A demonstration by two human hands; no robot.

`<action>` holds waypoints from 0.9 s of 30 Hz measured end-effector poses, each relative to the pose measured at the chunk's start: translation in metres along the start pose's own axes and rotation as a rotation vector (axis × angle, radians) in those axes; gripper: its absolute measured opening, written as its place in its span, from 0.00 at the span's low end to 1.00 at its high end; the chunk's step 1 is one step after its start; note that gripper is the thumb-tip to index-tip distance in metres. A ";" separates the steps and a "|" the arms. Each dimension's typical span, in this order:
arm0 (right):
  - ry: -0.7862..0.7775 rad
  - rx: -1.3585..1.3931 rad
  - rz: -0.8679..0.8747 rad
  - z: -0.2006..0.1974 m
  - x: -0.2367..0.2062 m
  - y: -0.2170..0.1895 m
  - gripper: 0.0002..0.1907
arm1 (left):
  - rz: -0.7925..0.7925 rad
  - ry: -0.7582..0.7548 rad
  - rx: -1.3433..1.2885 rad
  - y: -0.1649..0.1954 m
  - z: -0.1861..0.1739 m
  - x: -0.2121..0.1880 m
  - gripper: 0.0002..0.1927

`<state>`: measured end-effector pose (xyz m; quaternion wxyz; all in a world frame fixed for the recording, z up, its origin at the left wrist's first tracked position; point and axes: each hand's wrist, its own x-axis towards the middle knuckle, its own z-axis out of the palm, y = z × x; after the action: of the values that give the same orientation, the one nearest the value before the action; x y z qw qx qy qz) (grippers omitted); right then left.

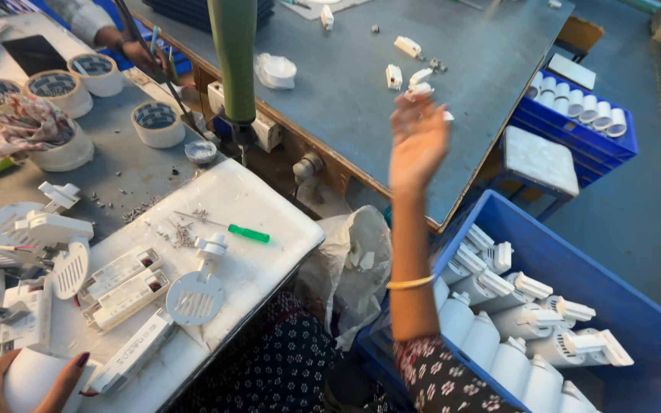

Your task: The person assembles a white cylindrical housing with internal electrical components. They use a screwdriver to fasten a small white box to the cylinder, then attach a circular vented cover and secure it with a power drill. The finished unit is placed on the table.

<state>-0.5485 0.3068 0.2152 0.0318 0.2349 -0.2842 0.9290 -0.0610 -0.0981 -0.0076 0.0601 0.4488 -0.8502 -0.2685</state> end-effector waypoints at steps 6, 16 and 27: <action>-0.267 -0.388 -0.125 0.004 -0.025 -0.011 0.25 | 0.217 0.309 0.075 0.025 -0.013 -0.033 0.41; -0.558 -0.715 0.205 0.024 -0.190 0.133 0.36 | 0.058 0.126 -0.064 0.080 -0.013 -0.030 0.39; -0.707 -0.800 0.365 0.003 -0.161 0.133 0.18 | 0.036 0.335 0.338 0.165 -0.015 -0.076 0.43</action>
<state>-0.4299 0.2065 0.0760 -0.1399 0.4486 -0.6435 0.6041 -0.1318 0.0306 0.0995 0.1291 0.4753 -0.8692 -0.0430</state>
